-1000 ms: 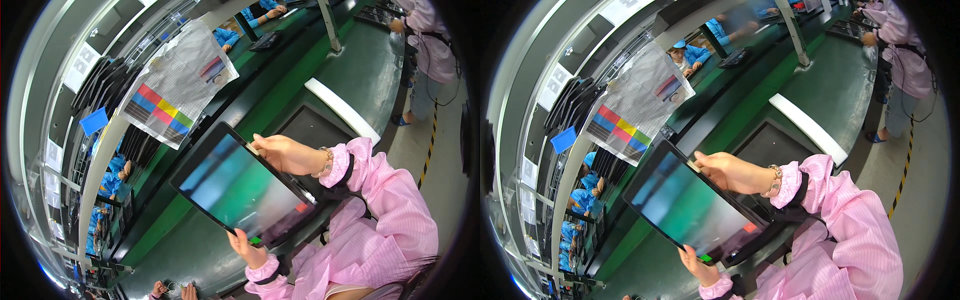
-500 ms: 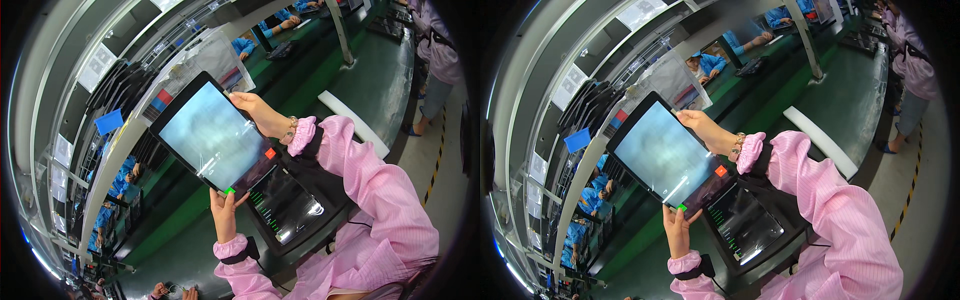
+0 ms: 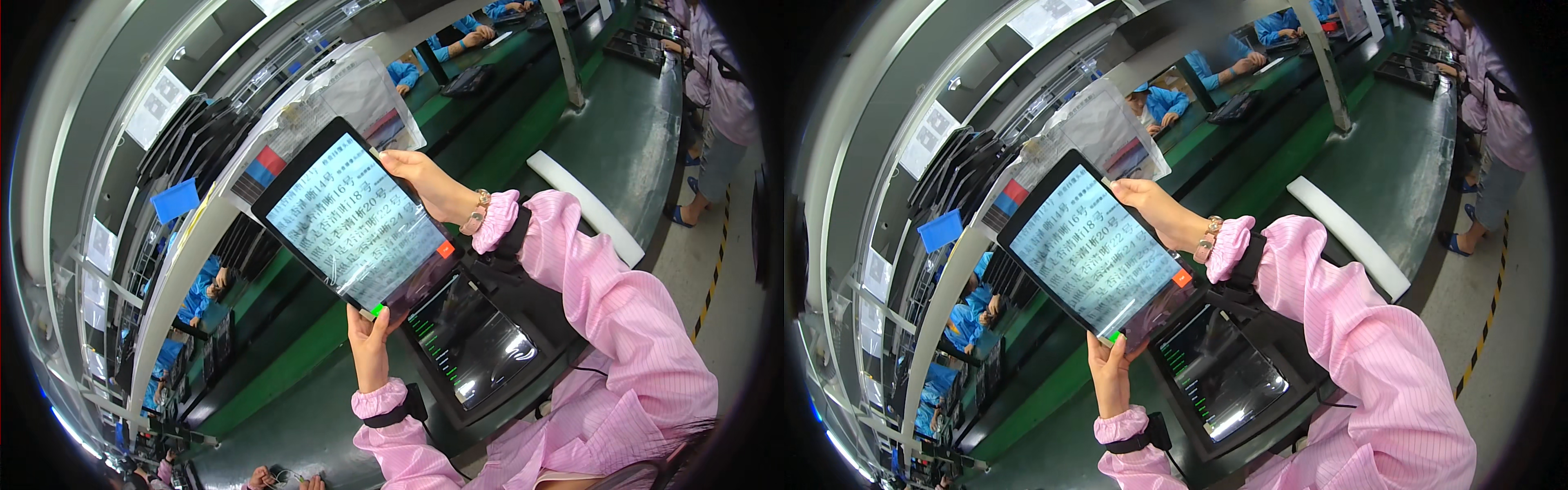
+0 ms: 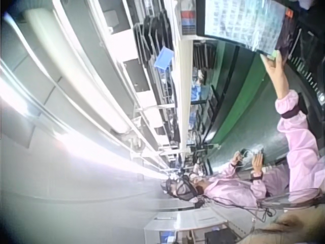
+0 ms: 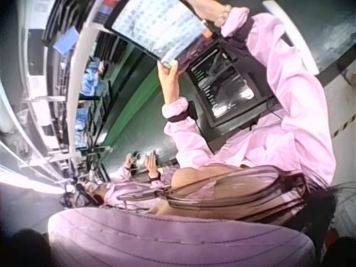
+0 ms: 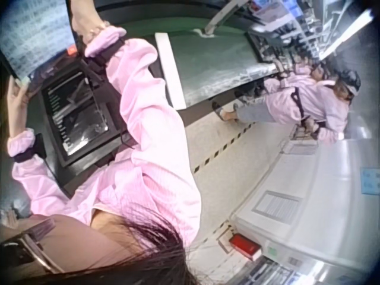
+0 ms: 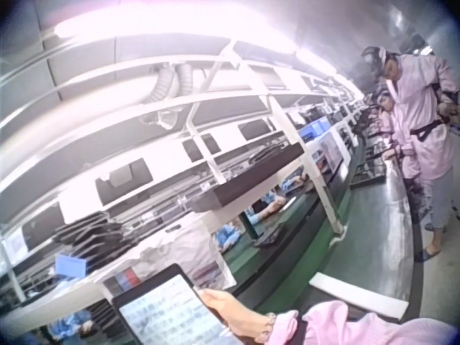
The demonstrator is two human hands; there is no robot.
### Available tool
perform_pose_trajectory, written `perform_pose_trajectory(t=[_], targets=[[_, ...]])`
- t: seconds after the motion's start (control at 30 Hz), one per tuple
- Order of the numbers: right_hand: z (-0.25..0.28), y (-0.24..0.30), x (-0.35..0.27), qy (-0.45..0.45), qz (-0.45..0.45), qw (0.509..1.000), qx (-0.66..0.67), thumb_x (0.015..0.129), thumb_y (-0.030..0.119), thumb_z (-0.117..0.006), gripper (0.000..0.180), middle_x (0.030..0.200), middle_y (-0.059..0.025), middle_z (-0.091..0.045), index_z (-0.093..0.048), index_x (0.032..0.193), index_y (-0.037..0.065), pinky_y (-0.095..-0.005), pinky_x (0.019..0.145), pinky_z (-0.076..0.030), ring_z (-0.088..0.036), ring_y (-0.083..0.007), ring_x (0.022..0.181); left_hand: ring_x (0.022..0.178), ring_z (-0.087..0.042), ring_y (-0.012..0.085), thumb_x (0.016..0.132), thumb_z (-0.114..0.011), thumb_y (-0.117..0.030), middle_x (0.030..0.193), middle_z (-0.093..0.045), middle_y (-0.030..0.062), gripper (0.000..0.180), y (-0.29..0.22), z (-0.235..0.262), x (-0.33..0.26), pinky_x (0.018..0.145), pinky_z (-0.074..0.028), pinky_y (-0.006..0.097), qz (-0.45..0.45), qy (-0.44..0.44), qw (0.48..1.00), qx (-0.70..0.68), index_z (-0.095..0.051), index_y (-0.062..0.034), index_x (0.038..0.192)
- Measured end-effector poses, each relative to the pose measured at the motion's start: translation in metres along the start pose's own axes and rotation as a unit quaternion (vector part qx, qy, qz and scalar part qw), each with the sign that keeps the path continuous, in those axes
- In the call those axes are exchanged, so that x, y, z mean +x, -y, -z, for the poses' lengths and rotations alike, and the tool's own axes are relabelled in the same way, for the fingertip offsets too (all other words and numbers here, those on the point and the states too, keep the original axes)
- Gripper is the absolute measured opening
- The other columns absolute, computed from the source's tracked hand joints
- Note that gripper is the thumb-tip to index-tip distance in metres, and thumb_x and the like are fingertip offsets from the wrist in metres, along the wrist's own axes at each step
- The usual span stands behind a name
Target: Inspecting and interacting with electronic control panels or tablets on a manufacturing assembly line.
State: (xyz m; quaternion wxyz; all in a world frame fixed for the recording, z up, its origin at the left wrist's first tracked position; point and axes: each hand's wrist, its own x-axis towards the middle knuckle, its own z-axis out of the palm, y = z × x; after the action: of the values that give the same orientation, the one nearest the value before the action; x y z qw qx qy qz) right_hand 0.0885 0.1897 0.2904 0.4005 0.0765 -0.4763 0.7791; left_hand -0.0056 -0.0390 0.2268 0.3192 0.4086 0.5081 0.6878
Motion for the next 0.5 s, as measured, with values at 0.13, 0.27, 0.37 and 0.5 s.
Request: perform_pose_trajectory(t=[0.13,0.27,0.37,0.5], targets=[[0.002,0.002,-0.017,0.014,-0.014,0.998,0.058,0.097,0.023,-0.044,0.032,0.106,-0.0035,-0.061,-0.054,0.115,-0.001,-0.0264,0.087,-0.045,-0.057,-0.0089,0.094,0.099,-0.053,0.0140,0.090,-0.053,-0.008,0.125,-0.048,0.0060,0.056,-0.005,-0.001,-0.005,0.079,-0.049,0.031,-0.044,-0.027,0.999,0.009,-0.027,-0.0045,0.139],[-0.002,0.005,-0.047,0.008,-0.020,0.999,0.044,0.097,0.022,-0.043,0.035,0.112,-0.0037,-0.059,-0.052,0.121,-0.001,-0.0250,0.088,-0.044,-0.055,-0.0084,0.100,0.126,-0.035,0.0209,0.089,-0.055,-0.011,0.137,-0.035,0.0154,0.063,-0.018,-0.008,-0.014,0.104,-0.027,0.033,-0.096,-0.047,0.994,-0.005,-0.021,0.0049,0.139],[-0.005,0.007,-0.075,-0.007,-0.006,1.000,-0.015,0.097,0.024,-0.044,0.033,0.107,-0.0006,-0.060,-0.053,0.118,0.000,-0.0226,0.086,-0.043,-0.053,-0.0052,0.097,0.110,-0.047,0.0168,0.091,-0.052,-0.009,0.126,-0.047,0.0153,0.056,-0.026,-0.018,-0.020,0.093,-0.036,0.028,-0.134,-0.081,0.988,0.002,-0.023,0.0027,0.137],[-0.003,0.012,-0.101,-0.031,-0.059,0.998,0.001,0.097,0.025,-0.045,0.026,0.096,0.0047,-0.058,-0.057,0.103,0.003,-0.0210,0.084,-0.040,-0.050,0.0003,0.090,0.092,-0.054,0.0113,0.093,-0.050,-0.008,0.108,-0.059,0.0133,0.049,-0.033,-0.032,-0.027,0.082,-0.041,0.023,-0.120,-0.124,0.984,0.048,-0.026,0.0012,0.134]])
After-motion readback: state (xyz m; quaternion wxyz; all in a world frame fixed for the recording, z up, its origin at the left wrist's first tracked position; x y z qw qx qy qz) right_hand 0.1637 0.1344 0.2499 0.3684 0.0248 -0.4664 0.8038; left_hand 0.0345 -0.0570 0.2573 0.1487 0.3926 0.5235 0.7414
